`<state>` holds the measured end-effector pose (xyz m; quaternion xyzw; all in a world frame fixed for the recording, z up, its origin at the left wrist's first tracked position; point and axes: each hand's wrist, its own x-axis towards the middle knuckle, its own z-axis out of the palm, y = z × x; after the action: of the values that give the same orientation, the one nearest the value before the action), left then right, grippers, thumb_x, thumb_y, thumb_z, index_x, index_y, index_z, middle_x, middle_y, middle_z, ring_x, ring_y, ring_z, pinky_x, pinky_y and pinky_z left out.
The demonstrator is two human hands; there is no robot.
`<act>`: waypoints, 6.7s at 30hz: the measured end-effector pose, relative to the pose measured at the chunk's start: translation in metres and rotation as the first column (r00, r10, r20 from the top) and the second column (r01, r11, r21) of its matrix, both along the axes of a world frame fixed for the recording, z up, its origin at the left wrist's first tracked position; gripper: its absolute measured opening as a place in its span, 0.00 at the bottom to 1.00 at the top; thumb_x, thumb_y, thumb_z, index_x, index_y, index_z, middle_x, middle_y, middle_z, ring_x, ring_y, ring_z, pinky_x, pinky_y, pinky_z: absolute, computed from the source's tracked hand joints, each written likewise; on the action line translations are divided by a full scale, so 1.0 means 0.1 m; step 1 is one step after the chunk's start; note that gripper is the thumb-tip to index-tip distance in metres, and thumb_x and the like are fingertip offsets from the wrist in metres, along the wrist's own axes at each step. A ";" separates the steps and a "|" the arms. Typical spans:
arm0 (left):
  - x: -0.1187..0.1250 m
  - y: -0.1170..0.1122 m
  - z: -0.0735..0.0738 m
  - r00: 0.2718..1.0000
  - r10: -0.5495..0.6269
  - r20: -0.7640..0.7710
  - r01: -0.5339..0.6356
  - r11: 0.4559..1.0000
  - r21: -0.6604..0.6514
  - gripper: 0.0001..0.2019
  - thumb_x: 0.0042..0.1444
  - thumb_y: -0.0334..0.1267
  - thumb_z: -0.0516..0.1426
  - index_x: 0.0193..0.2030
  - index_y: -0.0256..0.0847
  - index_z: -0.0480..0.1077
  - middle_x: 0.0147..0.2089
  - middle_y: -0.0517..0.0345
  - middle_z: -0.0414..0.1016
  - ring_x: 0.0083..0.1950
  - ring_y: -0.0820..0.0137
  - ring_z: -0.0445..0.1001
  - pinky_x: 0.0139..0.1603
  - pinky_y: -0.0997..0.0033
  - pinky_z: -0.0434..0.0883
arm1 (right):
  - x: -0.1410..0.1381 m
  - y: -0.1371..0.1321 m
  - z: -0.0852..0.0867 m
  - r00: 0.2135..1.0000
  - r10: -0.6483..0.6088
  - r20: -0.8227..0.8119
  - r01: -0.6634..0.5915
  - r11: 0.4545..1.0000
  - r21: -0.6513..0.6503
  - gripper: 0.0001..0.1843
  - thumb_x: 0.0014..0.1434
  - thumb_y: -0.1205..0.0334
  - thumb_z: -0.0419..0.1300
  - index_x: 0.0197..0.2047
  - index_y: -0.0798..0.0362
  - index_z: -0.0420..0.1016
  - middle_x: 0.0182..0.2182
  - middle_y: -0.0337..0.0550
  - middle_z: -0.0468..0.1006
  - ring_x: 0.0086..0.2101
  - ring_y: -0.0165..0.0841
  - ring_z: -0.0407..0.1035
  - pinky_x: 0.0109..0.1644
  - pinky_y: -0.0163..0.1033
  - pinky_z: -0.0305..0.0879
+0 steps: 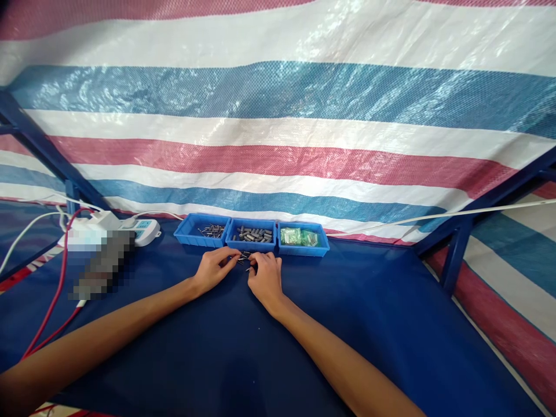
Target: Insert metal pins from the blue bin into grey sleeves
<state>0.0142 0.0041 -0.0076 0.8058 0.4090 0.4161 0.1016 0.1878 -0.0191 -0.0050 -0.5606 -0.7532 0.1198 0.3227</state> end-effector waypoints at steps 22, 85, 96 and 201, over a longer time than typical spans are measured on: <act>-0.02 0.00 0.03 0.993 -0.111 -0.050 0.112 0.994 0.006 0.10 0.62 0.37 0.52 0.46 0.42 0.71 0.44 0.54 0.74 0.42 0.73 0.74 0.40 0.77 0.71 | 0.00 -0.01 0.05 0.975 0.068 -0.211 -0.040 0.990 0.137 0.09 0.64 0.62 0.52 0.37 0.51 0.72 0.35 0.40 0.77 0.37 0.33 0.67 0.45 0.40 0.54; -0.08 -0.01 0.03 0.985 -0.144 0.093 0.144 0.990 0.011 0.17 0.66 0.34 0.43 0.55 0.42 0.67 0.33 0.57 0.72 0.34 0.75 0.71 0.38 0.77 0.69 | 0.01 -0.05 0.07 0.945 0.108 -0.308 -0.068 0.988 0.139 0.10 0.63 0.61 0.51 0.43 0.51 0.73 0.28 0.39 0.76 0.31 0.33 0.67 0.41 0.37 0.60; -0.07 -0.04 0.03 0.991 -0.128 -0.032 0.120 0.977 -0.178 0.15 0.66 0.42 0.44 0.53 0.39 0.64 0.22 0.66 0.64 0.19 0.79 0.61 0.24 0.81 0.60 | 0.00 -0.04 0.06 0.942 0.211 -0.260 -0.161 0.966 0.201 0.10 0.63 0.60 0.52 0.39 0.53 0.74 0.29 0.41 0.76 0.30 0.31 0.67 0.39 0.38 0.60; -0.05 -0.06 0.07 0.973 -0.143 0.183 0.139 0.990 0.035 0.04 0.59 0.36 0.56 0.37 0.38 0.71 0.40 0.54 0.77 0.34 0.73 0.75 0.30 0.77 0.69 | -0.02 -0.02 0.00 0.942 0.234 -0.241 -0.210 0.970 0.121 0.13 0.64 0.58 0.51 0.34 0.53 0.74 0.30 0.42 0.76 0.31 0.32 0.70 0.38 0.35 0.61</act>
<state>0.0090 -0.0018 -0.0002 0.7917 0.3348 0.4854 0.1597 0.1862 -0.0214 -0.0053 -0.4365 -0.7689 0.1905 0.4266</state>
